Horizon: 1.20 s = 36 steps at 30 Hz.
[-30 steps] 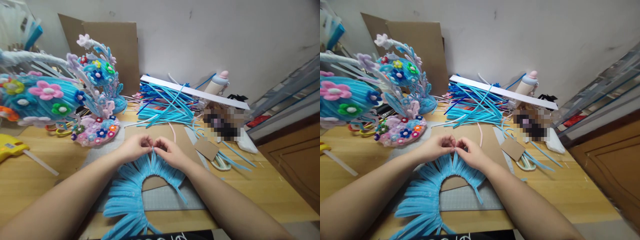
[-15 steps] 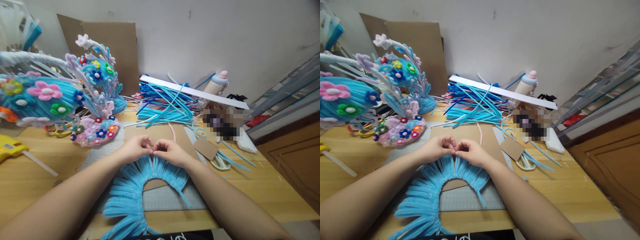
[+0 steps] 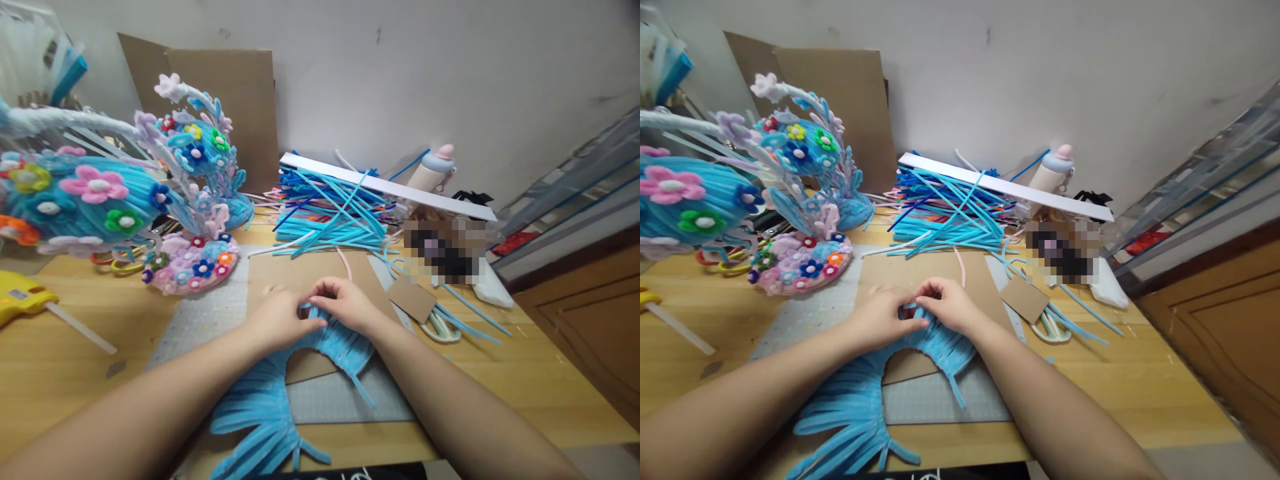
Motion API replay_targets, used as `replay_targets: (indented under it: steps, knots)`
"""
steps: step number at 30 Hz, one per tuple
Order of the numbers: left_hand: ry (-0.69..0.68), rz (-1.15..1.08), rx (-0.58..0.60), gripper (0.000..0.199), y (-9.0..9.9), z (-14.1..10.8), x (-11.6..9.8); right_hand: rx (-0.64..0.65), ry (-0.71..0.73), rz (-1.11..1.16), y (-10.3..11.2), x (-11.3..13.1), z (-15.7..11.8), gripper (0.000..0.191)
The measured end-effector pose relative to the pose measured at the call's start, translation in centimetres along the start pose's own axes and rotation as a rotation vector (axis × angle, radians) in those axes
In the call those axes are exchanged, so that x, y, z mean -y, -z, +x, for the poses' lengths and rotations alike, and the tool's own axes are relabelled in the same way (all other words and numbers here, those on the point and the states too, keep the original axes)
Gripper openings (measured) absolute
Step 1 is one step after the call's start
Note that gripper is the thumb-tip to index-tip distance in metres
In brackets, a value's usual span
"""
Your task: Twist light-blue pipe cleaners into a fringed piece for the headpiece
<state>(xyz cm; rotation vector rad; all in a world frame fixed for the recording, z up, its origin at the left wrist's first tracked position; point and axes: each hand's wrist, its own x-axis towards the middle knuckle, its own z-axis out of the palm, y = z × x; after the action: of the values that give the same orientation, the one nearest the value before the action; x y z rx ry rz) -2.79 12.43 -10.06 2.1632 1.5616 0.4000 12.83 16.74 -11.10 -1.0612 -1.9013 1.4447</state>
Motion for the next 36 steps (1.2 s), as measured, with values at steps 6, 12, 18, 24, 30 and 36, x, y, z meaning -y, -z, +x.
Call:
replay_targets:
  steps: [6, 12, 18, 24, 30, 36]
  knots:
    - [0.010, 0.068, 0.001, 0.028, -0.7, 0.0, -0.1, -0.001, -0.014, -0.040, 0.1, 0.3, -0.1, 0.006]
    - [0.019, 0.052, -0.014, 0.026, -0.7, 0.0, 0.1, -0.039, -0.037, -0.067, 0.1, 0.1, -0.1, 0.008]
    - [0.022, 0.020, 0.013, 0.031, -0.6, 0.2, 0.4, 0.040, -0.022, -0.020, 0.7, -0.1, -0.2, 0.009]
    - [0.033, -0.035, 0.018, 0.037, -0.6, 0.4, 0.8, 0.083, 0.006, -0.020, 1.0, -0.5, -0.2, 0.009]
    - [0.031, -0.063, -0.004, 0.034, -0.8, 0.4, 0.9, 0.080, -0.046, 0.100, 0.8, -0.8, 0.0, 0.016]
    - [0.029, -0.017, -0.024, 0.032, -0.8, 0.3, 0.6, 0.038, -0.067, 0.169, 0.8, -1.0, 0.3, 0.020]
